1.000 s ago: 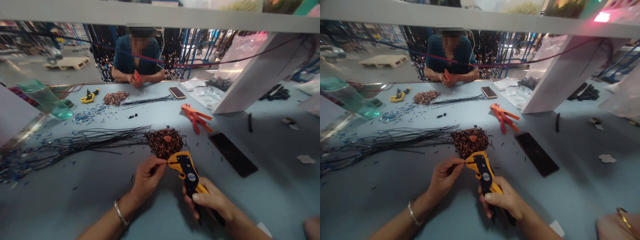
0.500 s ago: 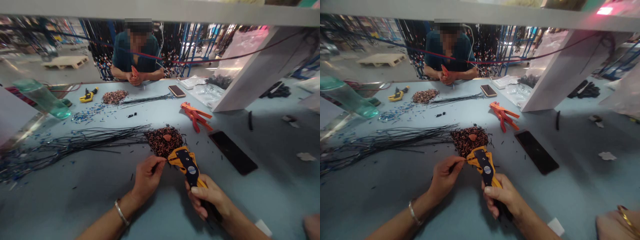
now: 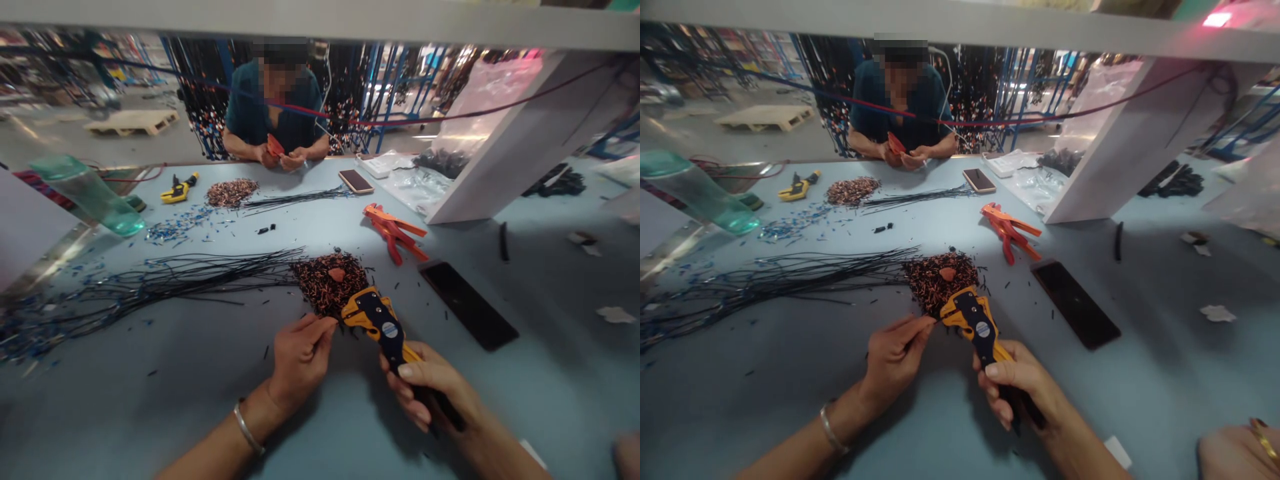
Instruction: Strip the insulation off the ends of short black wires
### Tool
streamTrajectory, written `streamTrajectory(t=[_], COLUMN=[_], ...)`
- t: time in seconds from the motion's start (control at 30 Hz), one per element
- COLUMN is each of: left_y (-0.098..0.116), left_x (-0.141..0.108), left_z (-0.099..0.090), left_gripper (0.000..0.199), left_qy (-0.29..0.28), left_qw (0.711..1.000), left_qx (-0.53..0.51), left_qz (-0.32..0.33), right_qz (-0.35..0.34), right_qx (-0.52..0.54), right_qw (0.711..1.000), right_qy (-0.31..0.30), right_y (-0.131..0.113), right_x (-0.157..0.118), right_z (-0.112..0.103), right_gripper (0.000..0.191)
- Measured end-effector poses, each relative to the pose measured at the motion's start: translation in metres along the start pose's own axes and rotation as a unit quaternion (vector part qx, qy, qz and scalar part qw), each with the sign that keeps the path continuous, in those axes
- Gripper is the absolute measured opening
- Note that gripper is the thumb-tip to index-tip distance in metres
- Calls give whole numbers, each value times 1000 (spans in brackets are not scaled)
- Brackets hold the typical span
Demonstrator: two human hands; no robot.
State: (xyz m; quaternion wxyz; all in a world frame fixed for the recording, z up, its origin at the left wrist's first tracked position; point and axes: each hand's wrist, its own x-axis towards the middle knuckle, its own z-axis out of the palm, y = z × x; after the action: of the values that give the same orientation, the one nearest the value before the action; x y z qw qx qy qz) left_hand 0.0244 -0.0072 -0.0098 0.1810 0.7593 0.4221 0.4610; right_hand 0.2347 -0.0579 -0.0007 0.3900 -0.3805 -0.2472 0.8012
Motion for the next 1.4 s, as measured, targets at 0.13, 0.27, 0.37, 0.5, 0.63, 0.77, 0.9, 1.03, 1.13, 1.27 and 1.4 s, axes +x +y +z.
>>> streamTrajectory(t=[0.13, 0.27, 0.37, 0.5, 0.63, 0.77, 0.9, 1.03, 1.13, 1.27, 1.4], left_y=[1, 3, 2, -2, 0, 3, 1, -1, 0, 2, 5], left_x=[-1, -1, -1, -1, 0, 0, 1, 2, 3, 3, 2], left_z=[1, 0, -1, -3, 1, 2, 0, 0, 0, 0, 1], left_gripper=[22, 24, 25, 21, 19, 16, 18, 18, 20, 24, 24], left_qy=[-6, -15, -10, 13, 1, 5, 6, 6, 7, -6, -16], left_qw=[1000, 1000, 1000, 999, 998, 995, 991, 984, 979, 973, 975], left_qx=[13, 14, 10, 7, -29, -47, -62, -85, -91, -83, -80], left_qz=[4, -4, -11, -48, -63, -92, -118, -154, -181, -215, -206], right_qz=[4, 11, 14, -49, -63, -39, -49, -55, -59, -55, -52], right_qx=[12, 37, 44, 91, 59, -31, -78, -115, -157, -185, -207], right_qw=[1000, 999, 999, 993, 995, 999, 996, 992, 985, 979, 974], right_qy=[11, 4, -7, 56, 46, -13, -19, -21, -44, -65, -82], right_y=[-2, -2, -7, -24, -26, -15, -14, -14, -10, -7, -9], right_x=[0, 0, -2, -9, -12, -10, -8, -6, -4, -2, -3], right_z=[0, 1, -3, -15, -15, -1, 4, 1, 2, 7, 10], right_gripper=[29, 27, 26, 17, 22, 40, 44, 44, 45, 48, 46])
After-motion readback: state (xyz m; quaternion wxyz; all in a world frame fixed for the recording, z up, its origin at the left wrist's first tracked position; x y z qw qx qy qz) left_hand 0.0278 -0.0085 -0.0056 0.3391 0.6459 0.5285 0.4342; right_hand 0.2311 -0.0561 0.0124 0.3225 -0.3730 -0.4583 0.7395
